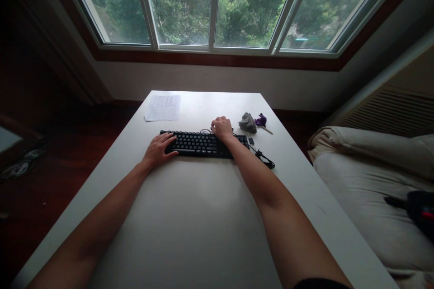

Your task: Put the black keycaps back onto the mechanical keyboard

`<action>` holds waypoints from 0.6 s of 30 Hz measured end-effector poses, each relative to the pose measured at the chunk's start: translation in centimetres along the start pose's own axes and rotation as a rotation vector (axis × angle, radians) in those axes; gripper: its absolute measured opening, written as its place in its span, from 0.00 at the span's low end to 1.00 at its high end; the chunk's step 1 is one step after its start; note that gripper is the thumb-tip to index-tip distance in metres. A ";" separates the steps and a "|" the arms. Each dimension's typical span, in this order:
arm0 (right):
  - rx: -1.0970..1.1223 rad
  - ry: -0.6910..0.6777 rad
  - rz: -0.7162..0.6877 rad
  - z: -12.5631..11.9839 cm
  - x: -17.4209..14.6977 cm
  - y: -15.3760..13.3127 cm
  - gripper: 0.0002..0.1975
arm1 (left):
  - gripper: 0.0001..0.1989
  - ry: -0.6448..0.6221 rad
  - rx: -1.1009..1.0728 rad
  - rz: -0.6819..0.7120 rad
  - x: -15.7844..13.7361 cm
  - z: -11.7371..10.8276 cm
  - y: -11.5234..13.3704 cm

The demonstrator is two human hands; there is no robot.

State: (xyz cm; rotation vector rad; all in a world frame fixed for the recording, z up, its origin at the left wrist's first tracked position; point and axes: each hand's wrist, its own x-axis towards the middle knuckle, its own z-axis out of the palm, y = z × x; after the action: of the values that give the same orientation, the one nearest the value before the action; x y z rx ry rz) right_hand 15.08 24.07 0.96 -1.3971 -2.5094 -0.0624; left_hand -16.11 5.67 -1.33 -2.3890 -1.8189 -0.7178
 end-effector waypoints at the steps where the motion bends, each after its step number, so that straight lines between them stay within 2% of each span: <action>1: -0.002 0.004 -0.017 -0.1 -0.1 0.0 0.09 | 0.34 0.001 0.000 0.003 0.0 0.0 0.0; 18: 0.001 -0.069 -0.004 0.0 0.1 -0.3 0.10 | 0.34 0.005 -0.016 0.012 -0.1 -0.1 -0.1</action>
State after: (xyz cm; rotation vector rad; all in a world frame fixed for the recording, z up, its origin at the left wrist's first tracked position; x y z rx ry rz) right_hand 14.75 23.98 0.99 -1.4165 -2.5675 -0.0135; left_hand -16.25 5.62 -1.31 -2.4034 -1.8030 -0.7384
